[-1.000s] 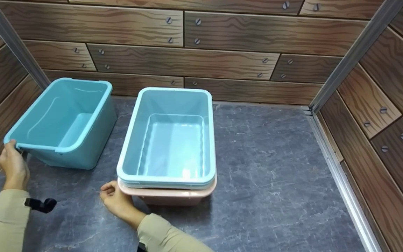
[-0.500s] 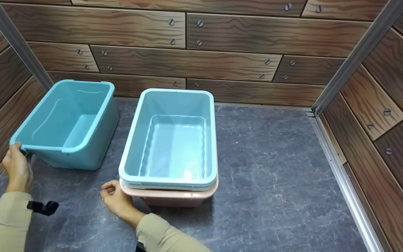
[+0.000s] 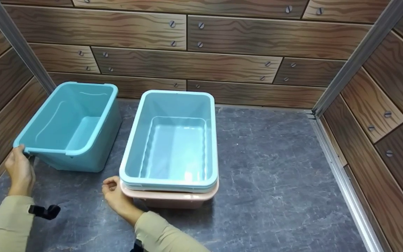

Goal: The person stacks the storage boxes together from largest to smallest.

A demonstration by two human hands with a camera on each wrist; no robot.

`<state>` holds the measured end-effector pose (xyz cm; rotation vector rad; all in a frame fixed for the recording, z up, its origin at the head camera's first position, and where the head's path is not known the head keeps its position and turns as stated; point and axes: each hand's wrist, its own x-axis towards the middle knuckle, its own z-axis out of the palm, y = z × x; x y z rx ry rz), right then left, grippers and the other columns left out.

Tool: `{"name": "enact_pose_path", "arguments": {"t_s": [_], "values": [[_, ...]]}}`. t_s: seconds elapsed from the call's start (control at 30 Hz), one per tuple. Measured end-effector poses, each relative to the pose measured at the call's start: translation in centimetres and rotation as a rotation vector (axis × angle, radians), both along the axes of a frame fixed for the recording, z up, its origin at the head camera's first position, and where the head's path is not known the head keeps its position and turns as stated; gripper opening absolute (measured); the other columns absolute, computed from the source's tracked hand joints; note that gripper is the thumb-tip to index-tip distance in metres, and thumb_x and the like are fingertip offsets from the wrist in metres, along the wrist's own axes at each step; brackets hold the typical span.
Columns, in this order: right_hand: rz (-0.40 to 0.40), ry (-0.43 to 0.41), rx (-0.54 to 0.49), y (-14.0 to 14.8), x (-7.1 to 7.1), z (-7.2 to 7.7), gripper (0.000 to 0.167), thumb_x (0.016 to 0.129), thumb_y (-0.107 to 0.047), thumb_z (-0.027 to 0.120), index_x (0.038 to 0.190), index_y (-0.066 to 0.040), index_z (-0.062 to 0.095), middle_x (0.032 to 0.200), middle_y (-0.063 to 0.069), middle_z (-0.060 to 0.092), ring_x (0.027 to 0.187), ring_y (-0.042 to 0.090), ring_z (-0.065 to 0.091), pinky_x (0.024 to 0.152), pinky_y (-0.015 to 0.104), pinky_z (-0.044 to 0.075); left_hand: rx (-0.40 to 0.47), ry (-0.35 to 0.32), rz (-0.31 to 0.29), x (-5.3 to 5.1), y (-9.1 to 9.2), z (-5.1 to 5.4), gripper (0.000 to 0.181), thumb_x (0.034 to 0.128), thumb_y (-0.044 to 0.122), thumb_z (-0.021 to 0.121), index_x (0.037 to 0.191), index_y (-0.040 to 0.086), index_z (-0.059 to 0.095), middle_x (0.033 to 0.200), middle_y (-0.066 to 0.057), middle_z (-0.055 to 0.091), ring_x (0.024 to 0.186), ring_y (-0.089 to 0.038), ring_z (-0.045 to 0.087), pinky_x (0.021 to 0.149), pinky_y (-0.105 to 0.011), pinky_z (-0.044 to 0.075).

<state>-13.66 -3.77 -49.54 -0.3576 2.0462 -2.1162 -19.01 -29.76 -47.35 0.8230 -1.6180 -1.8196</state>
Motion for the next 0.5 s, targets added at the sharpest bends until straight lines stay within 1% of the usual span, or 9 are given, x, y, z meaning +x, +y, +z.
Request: {"name": "enact_pose_path", "arguments": {"t_s": [0.2, 0.27, 0.4, 0.5], "values": [[-0.017, -0.008, 0.012, -0.22, -0.08, 0.22, 0.018, 0.085, 0.011, 0.051, 0.098, 0.022, 0.057, 0.095, 0.042, 0.063, 0.086, 0.05, 0.064, 0.075, 0.045, 0.06, 0.029, 0.027, 0.005, 0.07, 0.25, -0.08, 0.035, 0.098, 0.026, 0.044, 0.063, 0.02, 0.043, 0.056, 0.015, 0.032, 0.069, -0.005, 0.032, 0.071, -0.018, 0.026], [-0.019, -0.017, 0.007, -0.3, -0.1, 0.28, 0.019, 0.085, 0.011, 0.051, 0.099, 0.022, 0.057, 0.095, 0.042, 0.063, 0.086, 0.05, 0.064, 0.075, 0.044, 0.06, 0.033, 0.031, 0.008, 0.14, 0.28, -0.13, 0.035, 0.098, 0.026, 0.044, 0.063, 0.02, 0.043, 0.056, 0.015, 0.033, 0.07, -0.005, 0.032, 0.073, -0.018, 0.026], [-0.03, -0.023, -0.014, -0.55, -0.13, 0.37, 0.019, 0.084, 0.012, 0.051, 0.098, 0.023, 0.056, 0.096, 0.044, 0.062, 0.087, 0.053, 0.064, 0.076, 0.044, 0.061, 0.021, 0.017, 0.006, 0.26, 0.37, -0.12, 0.035, 0.0979, 0.027, 0.044, 0.063, 0.021, 0.045, 0.057, 0.015, 0.035, 0.074, -0.005, 0.034, 0.076, -0.019, 0.027], [-0.045, -0.015, -0.014, -0.79, -0.22, 0.45, 0.018, 0.084, 0.013, 0.052, 0.097, 0.023, 0.057, 0.095, 0.044, 0.062, 0.085, 0.049, 0.066, 0.075, 0.044, 0.061, 0.011, 0.01, 0.002, 0.32, 0.47, -0.02, 0.035, 0.098, 0.026, 0.044, 0.063, 0.022, 0.047, 0.058, 0.015, 0.037, 0.076, -0.006, 0.035, 0.076, -0.019, 0.028]]}}
